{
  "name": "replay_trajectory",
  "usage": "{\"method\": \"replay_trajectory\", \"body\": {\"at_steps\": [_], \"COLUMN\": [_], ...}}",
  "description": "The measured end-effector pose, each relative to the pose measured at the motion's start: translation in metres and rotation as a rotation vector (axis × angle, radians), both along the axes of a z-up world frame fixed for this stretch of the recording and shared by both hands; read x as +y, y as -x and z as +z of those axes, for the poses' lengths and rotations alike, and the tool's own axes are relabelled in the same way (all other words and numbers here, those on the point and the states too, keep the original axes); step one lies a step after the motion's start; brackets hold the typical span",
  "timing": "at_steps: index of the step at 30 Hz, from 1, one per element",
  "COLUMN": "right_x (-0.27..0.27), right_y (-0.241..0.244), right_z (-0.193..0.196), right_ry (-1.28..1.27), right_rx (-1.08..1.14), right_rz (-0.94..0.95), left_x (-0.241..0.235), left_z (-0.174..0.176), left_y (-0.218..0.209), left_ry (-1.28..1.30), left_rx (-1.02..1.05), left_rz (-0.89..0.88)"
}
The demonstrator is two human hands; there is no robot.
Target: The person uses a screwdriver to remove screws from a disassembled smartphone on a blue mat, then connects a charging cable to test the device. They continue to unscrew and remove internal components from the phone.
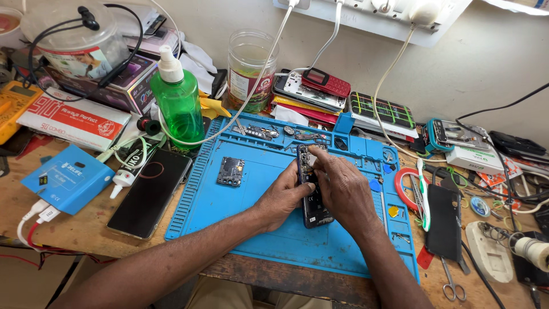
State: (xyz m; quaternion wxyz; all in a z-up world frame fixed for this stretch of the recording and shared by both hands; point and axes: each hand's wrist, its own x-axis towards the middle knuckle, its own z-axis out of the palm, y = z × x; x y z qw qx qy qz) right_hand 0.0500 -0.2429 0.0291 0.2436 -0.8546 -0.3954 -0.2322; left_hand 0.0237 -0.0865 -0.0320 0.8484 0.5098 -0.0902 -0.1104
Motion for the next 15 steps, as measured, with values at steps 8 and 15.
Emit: {"method": "replay_trajectory", "body": {"at_steps": [8,15], "right_x": [0.0035,0.0068], "right_y": [0.0035,0.0050], "right_z": [-0.0010,-0.0008], "right_ry": [-0.012,0.048], "right_rx": [-0.001,-0.092], "right_rz": [-0.032,-0.087], "left_x": [0.0028,0.0029], "left_z": [0.0038,0.0062], "left_y": [0.0012,0.0004], "left_ry": [-0.054,-0.041], "left_rx": [0.041,0.031], "left_rz": [-0.010,0.007]}}
